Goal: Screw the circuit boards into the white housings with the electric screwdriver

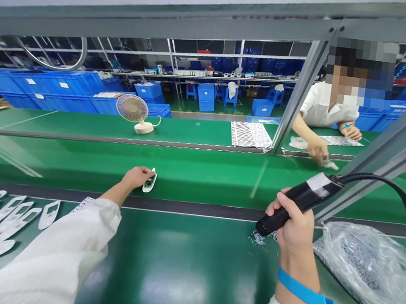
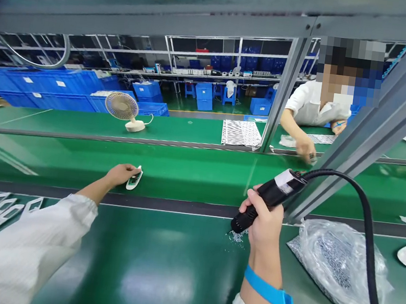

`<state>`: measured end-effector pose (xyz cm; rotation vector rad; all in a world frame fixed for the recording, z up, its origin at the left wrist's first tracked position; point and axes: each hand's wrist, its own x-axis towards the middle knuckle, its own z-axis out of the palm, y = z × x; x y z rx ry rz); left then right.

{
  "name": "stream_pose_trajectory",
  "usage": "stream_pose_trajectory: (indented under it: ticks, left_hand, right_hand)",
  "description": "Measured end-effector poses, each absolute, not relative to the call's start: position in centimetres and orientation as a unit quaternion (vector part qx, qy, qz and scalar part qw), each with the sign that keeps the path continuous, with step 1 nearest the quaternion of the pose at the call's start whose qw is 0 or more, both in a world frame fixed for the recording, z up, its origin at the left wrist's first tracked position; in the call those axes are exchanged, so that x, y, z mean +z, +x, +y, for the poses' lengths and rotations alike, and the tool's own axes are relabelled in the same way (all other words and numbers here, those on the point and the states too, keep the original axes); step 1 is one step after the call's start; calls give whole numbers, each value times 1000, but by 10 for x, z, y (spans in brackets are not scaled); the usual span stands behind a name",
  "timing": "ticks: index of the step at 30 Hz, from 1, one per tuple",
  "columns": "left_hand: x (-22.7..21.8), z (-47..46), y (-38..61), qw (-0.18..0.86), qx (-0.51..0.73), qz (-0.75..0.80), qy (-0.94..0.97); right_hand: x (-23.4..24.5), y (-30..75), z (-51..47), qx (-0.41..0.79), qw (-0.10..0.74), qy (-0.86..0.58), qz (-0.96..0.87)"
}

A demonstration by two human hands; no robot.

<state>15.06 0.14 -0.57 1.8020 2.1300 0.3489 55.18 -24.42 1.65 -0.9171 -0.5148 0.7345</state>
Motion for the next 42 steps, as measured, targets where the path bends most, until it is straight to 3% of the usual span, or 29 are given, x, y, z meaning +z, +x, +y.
stream_pose_trajectory:
  ticks: [7, 13, 17, 20, 23, 29, 42]
  left_hand:
    - [-7, -35, 210, 237, 227, 673, 663]
    - [-40, -176, 287, 438, 322, 507, 669]
    - [-50, -225, 303, 322, 289, 519, 737]
    - [-49, -224, 296, 214, 241, 525, 787]
    - [-48, -217, 290, 171, 227, 499, 818]
    - [-52, -215, 295, 251, 234, 357, 869]
    - [-60, -216, 302, 265, 223, 367, 864]
  right_hand:
    - [19, 550, -243, 320, 811, -431, -231]
    - [24, 535, -237, 240, 810, -449, -292]
    - [29, 519, -236, 249, 790, -441, -345]
    - [32, 506, -235, 265, 771, -435, -382]
    - [34, 494, -233, 279, 744, -449, -409]
    - [31, 474, -228, 306, 708, -463, -437]
    - [30, 459, -225, 337, 685, -472, -441]
